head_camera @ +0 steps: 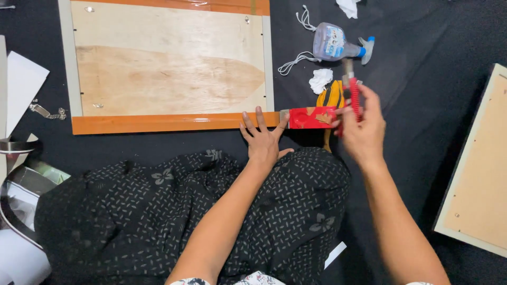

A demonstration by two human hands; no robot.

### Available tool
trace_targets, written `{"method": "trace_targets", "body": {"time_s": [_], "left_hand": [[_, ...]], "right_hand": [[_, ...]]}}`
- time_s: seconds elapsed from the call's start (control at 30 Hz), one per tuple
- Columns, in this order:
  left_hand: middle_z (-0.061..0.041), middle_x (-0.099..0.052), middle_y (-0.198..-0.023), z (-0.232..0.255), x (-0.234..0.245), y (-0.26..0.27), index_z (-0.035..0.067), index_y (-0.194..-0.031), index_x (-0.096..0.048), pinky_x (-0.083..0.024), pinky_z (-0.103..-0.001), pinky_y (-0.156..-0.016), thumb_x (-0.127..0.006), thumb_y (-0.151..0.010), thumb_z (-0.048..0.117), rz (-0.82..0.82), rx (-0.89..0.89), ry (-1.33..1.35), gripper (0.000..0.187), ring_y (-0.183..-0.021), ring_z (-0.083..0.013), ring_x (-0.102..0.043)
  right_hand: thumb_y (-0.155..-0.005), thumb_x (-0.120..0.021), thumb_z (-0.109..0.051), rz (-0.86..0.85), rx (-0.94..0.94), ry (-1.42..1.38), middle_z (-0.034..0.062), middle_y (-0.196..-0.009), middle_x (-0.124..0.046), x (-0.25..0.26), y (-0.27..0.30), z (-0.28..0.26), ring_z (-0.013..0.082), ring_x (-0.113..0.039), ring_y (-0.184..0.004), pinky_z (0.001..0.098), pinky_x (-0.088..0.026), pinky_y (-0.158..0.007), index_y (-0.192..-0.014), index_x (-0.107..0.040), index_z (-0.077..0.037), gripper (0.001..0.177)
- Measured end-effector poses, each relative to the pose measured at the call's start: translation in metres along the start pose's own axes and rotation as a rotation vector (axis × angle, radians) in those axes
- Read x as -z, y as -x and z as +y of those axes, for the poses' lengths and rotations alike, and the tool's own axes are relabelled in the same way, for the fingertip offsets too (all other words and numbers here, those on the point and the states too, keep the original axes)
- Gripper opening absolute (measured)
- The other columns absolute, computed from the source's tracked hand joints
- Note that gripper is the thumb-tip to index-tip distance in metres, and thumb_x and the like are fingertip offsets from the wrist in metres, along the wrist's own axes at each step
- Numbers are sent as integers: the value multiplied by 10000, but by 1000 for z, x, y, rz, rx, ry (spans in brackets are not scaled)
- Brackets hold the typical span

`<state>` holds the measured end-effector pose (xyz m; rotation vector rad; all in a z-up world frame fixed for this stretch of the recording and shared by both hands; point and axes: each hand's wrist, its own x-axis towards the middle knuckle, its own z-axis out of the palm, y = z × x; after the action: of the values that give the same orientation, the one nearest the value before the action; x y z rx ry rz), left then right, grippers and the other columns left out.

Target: Applying adhesive tape to the edges of a wooden picture frame and smoothing it down.

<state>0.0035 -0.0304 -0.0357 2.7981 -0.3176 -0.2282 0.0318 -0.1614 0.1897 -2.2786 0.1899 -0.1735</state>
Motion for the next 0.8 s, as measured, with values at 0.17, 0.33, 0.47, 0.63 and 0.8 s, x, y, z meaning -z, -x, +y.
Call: {"method": "trace_targets", "body": {"time_s": [0.17, 0.33, 0.47, 0.63, 0.8], "left_hand": [[-394, 14, -1644, 1, -3, 0, 436, -1634, 69, -15, -827, -1077, -819, -642, 801, -4, 16, -16, 1380, -1418, -737, 10], [-378, 118, -1646, 2, 1, -4, 484, -1619, -10, 24, -815, -1101, -951, -648, 535, -155, 54, 63, 1353, -1431, -722, 87], [-367, 152, -1645, 2, 8, -8, 524, -1593, 22, 62, -811, -1100, -952, -691, 381, -202, 78, 102, 1336, -1442, -702, 127], [-346, 141, -1659, 7, -14, -11, 529, -1590, -28, 96, -807, -1106, -904, -762, 277, -220, 83, 123, 1231, -1451, -689, 140], [-346, 80, -1669, 9, -13, -4, 588, -1561, 14, -4, -812, -1125, -843, -862, 341, 56, 132, 30, 1134, -1457, -703, 52]], "right_hand": [[-923, -550, -122, -426, -292, 283, 163, -742, -741, -51, 0, -20, 233, -712, -484, 342, -597, -420, -1383, -557, -28, 470], [-973, -496, -316, -651, -325, 655, 246, -969, -745, -82, 3, -53, 398, -754, -922, 554, -588, -811, -1443, -558, -155, 501], [-977, -489, -246, -665, -369, 626, 133, -710, -744, -90, -7, -29, 255, -735, -525, 397, -623, -513, -1409, -542, -77, 467], [-975, -490, -194, -649, -460, 576, 185, -745, -735, -99, -8, -40, 256, -727, -499, 365, -623, -430, -1424, -515, -20, 482], [-983, -469, -167, -688, -472, 606, 289, -894, -721, -102, -9, -55, 299, -727, -524, 391, -630, -496, -1430, -514, 19, 486]]}}
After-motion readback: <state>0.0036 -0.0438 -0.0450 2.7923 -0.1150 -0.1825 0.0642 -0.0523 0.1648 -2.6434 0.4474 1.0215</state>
